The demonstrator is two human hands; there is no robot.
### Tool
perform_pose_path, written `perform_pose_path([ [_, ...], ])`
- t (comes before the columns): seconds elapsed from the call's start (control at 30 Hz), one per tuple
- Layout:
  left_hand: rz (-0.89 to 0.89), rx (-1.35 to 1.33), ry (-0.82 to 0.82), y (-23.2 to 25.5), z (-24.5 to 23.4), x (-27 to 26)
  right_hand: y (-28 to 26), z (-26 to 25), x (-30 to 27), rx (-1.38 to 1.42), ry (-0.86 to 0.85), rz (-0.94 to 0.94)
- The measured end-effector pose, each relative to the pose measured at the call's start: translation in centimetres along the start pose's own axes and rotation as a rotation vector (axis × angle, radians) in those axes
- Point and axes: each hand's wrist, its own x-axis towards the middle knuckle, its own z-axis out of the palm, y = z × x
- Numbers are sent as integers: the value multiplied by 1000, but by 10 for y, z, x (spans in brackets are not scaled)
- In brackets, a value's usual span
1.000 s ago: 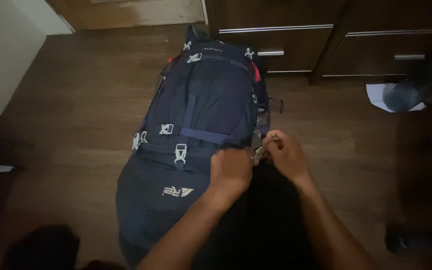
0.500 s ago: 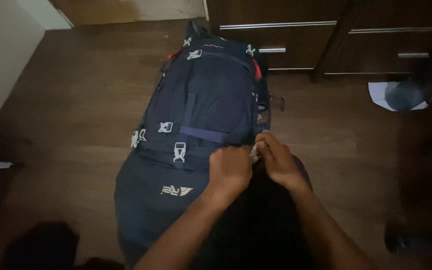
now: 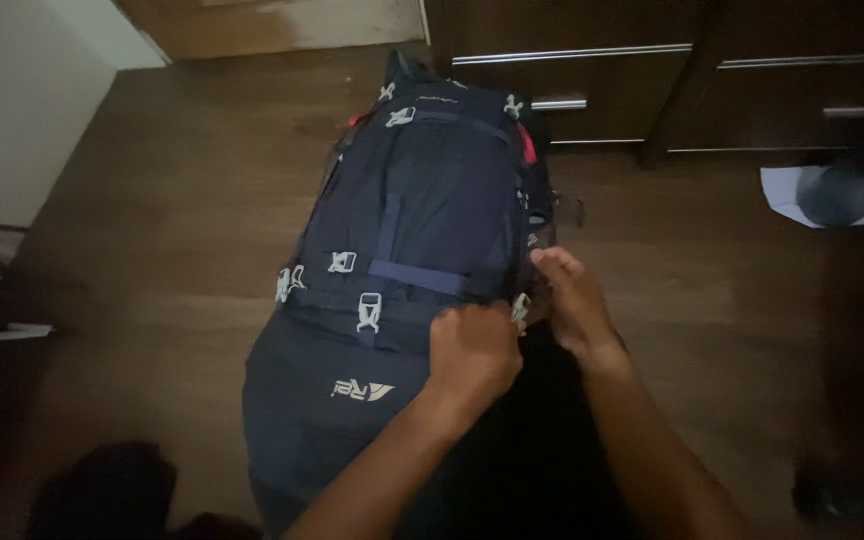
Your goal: The person packs a backpack by securing various straps and buckles on the exterior, placing folded clothes into the main compartment, and organizing toiletries inside a smaller zippered pouch which is then placed in the bag.
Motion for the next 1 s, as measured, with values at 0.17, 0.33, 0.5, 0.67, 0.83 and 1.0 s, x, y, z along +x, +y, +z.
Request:
perform_pose_path([
  [0.17, 8, 49, 14, 2, 2, 4, -38, 20, -2, 66, 2, -109],
  [0.33, 1, 122, -10, 8, -4, 6, -23, -5, 39, 94, -88, -49],
  [0.5, -92, 145, -160, 13, -7, 11, -14, -5, 69, 294, -29, -189],
  [0.67, -176, 196, -221, 13, -6, 14, -14, 26, 100, -167, 113, -484],
  [0.83, -154, 219, -186, 17, -11, 10, 9, 21, 142, -491, 254, -799],
  [1.0, -34, 204, -101, 17, -17, 4, -13, 17, 119, -658, 442, -787],
])
